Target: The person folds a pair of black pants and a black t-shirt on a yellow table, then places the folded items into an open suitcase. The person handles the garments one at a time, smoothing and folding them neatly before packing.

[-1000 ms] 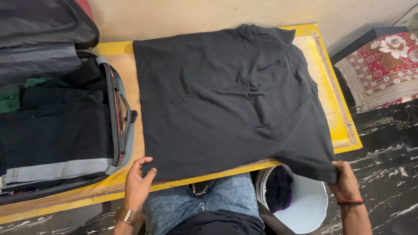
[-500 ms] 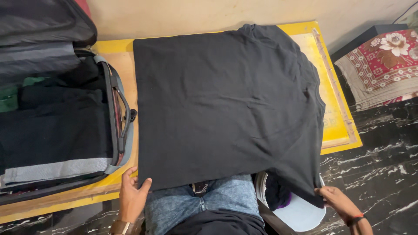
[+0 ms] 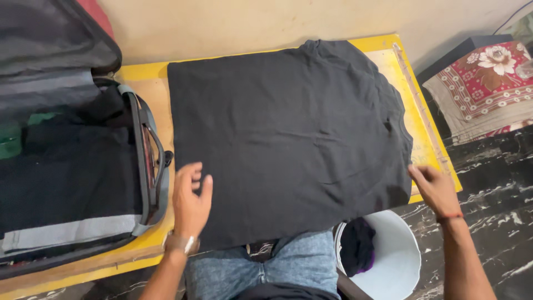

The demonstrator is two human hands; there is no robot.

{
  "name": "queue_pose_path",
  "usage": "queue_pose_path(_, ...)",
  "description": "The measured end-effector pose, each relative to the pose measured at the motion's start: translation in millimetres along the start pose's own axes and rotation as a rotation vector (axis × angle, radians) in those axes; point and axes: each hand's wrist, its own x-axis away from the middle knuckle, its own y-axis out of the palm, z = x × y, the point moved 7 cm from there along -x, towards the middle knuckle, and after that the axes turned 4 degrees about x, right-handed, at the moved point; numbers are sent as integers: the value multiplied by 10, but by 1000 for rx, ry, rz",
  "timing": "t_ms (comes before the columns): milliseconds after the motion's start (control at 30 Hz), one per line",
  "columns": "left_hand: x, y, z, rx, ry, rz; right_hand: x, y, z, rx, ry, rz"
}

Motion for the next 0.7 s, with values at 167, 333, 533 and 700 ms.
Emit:
queue_pose_path(167, -1230, 370, -673, 79, -107, 176, -854, 245, -918, -179, -153, 26)
queue_pose_path(333, -2467, 397, -1061, -283, 211, 228, -1766, 648, -1515, -77, -213, 107)
queue_pose_path(533, -3256, 633, -1608, -523, -39, -124, -2925, 1067, -1427, -77, -68, 105)
queue_pose_path(700, -3500, 823, -1622, -593, -31, -267, -3753, 1423, -1086, -129, 38, 137)
